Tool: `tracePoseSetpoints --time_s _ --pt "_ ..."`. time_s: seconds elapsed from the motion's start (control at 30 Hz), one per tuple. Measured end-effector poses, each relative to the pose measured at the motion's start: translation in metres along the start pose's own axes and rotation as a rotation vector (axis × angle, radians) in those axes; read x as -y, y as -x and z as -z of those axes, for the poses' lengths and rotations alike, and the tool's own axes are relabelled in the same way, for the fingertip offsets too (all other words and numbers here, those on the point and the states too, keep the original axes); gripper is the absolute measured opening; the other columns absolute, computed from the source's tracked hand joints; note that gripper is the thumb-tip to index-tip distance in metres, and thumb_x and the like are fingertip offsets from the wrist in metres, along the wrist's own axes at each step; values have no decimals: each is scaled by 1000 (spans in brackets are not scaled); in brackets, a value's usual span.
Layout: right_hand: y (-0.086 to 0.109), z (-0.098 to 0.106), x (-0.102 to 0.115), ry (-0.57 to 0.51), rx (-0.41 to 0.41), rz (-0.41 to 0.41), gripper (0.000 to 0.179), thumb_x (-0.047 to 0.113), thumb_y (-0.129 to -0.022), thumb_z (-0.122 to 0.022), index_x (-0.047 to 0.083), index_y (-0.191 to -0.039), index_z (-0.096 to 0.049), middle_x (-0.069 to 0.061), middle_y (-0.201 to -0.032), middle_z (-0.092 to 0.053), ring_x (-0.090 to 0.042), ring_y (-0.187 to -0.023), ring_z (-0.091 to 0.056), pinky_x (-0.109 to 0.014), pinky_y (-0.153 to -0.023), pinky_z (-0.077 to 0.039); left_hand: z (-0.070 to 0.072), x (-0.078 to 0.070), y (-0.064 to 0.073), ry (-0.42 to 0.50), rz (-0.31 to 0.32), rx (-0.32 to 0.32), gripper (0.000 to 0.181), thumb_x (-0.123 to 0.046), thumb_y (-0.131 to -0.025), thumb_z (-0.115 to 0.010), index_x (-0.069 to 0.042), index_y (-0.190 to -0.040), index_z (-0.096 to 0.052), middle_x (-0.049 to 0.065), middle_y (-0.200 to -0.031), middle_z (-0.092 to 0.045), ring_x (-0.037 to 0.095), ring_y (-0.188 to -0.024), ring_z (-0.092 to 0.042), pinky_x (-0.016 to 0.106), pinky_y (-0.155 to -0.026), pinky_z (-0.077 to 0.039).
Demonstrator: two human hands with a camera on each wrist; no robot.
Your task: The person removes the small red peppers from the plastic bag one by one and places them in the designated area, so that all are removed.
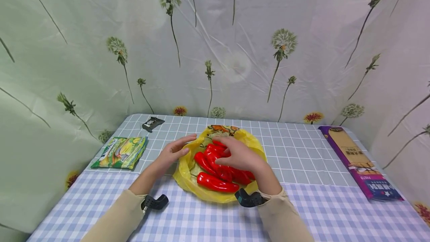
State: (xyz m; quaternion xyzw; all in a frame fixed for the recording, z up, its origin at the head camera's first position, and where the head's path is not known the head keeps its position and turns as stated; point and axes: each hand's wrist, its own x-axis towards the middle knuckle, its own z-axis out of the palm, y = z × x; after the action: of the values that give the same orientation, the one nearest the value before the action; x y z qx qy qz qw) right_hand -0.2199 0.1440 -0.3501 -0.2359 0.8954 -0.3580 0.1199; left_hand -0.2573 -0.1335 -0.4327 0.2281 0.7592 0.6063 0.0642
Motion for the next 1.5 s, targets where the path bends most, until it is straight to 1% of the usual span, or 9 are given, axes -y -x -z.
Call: tracePoseSetpoints --time_s 0.13,0.23,0.47,0.67,0.8,1.03,1.13,1.33,1.5 --pt "-1 -5 1 29 4 -44 67 24 -85 -78 23 -146 -50 -8 -139 -55 -25 -115 -61 -40 -86 -61 0 3 1 10 -12 5 43 -19 -100 -56 -13 -142 -56 6 -158 -43 31 -152 -30 61 -123 -19" --pt "-2 -9 3 81 -5 -49 66 25 -85 -78 23 -145 -51 -5 -136 -58 -24 -115 -60 -40 -86 -61 0 4 2 11 -17 5 43 -19 -99 -56 -14 -142 -56 5 -158 -43 30 -152 -30 62 -123 -17" --pt "-5 -18 5 158 -25 -91 68 26 -81 -82 26 -143 -54 2 -136 -61 -21 -122 -57 -42 -86 -61 1 8 2 52 -26 14 43 -20 -100 -56 -17 -143 -55 2 -157 -45 27 -152 -31 61 -123 -17" --pt "-9 -28 6 251 -29 -103 74 30 -78 -84 27 -145 -52 2 -138 -60 -21 -129 -53 -47 -90 -59 3 13 4 60 -68 33 42 -19 -99 -53 -14 -141 -56 3 -156 -47 27 -150 -33 62 -123 -17" --pt "-9 -31 7 266 -28 -107 76 30 -78 -84 27 -146 -50 0 -138 -60 -22 -129 -53 -48 -89 -59 3 15 4 70 -84 52 44 -18 -98 -53 -13 -142 -56 4 -156 -47 28 -150 -34 63 -123 -16" --pt "-9 -34 8 274 -17 -109 75 26 -79 -83 30 -146 -49 0 -140 -59 -24 -131 -51 -49 -89 -59 4 16 7 118 -71 74 47 -17 -97 -52 -13 -144 -54 3 -157 -46 27 -151 -32 62 -123 -15" --pt "-9 -34 8 283 -13 -111 76 25 -78 -82 32 -146 -49 0 -139 -59 -23 -128 -52 -47 -87 -60 4 18 8 128 -74 81 48 -16 -96 -52 -12 -144 -53 4 -157 -46 27 -151 -32 62 -123 -15" --pt "-8 -30 7 312 -10 -107 78 22 -76 -80 35 -146 -48 -1 -128 -59 -18 -110 -55 -40 -80 -61 4 19 7 151 -74 83 48 -15 -96 -51 -10 -144 -53 5 -156 -46 27 -151 -32 61 -124 -14" --pt "-6 -26 8 306 -13 -122 82 19 -73 -81 38 -145 -48 1 -127 -58 -19 -109 -55 -39 -78 -61 4 18 5 157 -62 77 50 -14 -94 -50 -8 -143 -53 7 -157 -45 29 -150 -33 60 -124 -18"
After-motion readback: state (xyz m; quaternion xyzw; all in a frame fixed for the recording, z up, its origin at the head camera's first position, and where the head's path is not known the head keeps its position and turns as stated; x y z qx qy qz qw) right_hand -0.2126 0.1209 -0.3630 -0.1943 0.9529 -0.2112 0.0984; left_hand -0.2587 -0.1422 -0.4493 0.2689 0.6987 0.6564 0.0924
